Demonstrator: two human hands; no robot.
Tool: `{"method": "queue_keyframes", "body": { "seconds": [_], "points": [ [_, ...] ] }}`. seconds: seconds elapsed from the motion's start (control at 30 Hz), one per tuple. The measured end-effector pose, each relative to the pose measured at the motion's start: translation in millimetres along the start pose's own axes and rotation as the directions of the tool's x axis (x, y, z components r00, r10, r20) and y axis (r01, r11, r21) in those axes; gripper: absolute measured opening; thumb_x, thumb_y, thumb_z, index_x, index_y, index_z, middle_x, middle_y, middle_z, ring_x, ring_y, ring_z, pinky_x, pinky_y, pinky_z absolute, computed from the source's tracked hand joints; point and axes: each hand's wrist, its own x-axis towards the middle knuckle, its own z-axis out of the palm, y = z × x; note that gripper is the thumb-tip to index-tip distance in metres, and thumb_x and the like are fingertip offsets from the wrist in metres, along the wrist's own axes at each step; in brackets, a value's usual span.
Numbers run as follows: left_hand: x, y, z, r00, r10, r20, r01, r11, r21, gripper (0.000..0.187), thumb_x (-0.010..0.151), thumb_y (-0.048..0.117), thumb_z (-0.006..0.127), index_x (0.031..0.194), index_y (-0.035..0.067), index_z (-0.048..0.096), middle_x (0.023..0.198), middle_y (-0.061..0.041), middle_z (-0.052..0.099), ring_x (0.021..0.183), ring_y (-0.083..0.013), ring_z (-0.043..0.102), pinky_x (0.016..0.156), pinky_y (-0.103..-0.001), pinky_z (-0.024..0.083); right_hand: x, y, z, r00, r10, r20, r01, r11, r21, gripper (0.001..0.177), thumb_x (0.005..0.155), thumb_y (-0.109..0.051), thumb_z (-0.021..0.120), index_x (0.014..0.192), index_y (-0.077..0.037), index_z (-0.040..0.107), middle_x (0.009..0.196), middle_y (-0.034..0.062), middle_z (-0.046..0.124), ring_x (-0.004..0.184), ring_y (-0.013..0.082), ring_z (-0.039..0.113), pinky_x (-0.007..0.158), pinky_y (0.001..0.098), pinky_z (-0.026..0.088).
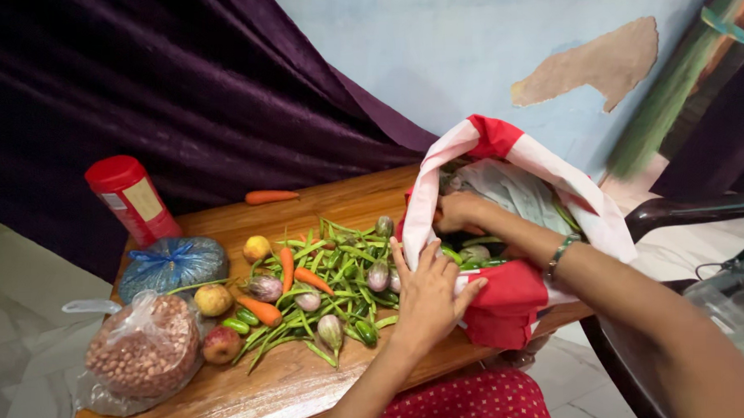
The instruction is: The person unpacks groceries from a red and white reusable bag onto a wooden table. They remove a red cylindrical container, a blue plastic bag, a clear bag of beans, several potatoes, green beans, carrots, and other vegetables, placing them on the table.
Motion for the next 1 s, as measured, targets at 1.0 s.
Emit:
{"method": "queue_keyframes", "body": {
  "seconds": [1.0],
  "points": [
    [-39,-6,12,0.998,0.045,0.049,-0.045,0.999,-0.009,0.053,0.096,0.053,0.063,0.111,0.002,0.068,0.121,-0.017,0.066,0.140,-0.0377,0.046,0.116,-0.077,0.007,-51,-33,-44,0.997,0.010,-0.071,-0.023,0.983,-0.183,0.059,0.074,-0.060,0.075,0.108,-0.013,0.077,0.113,0.0205,0.073,0.107,0.0363,0.071,0.091,0.0497,0.057]
  ]
}}
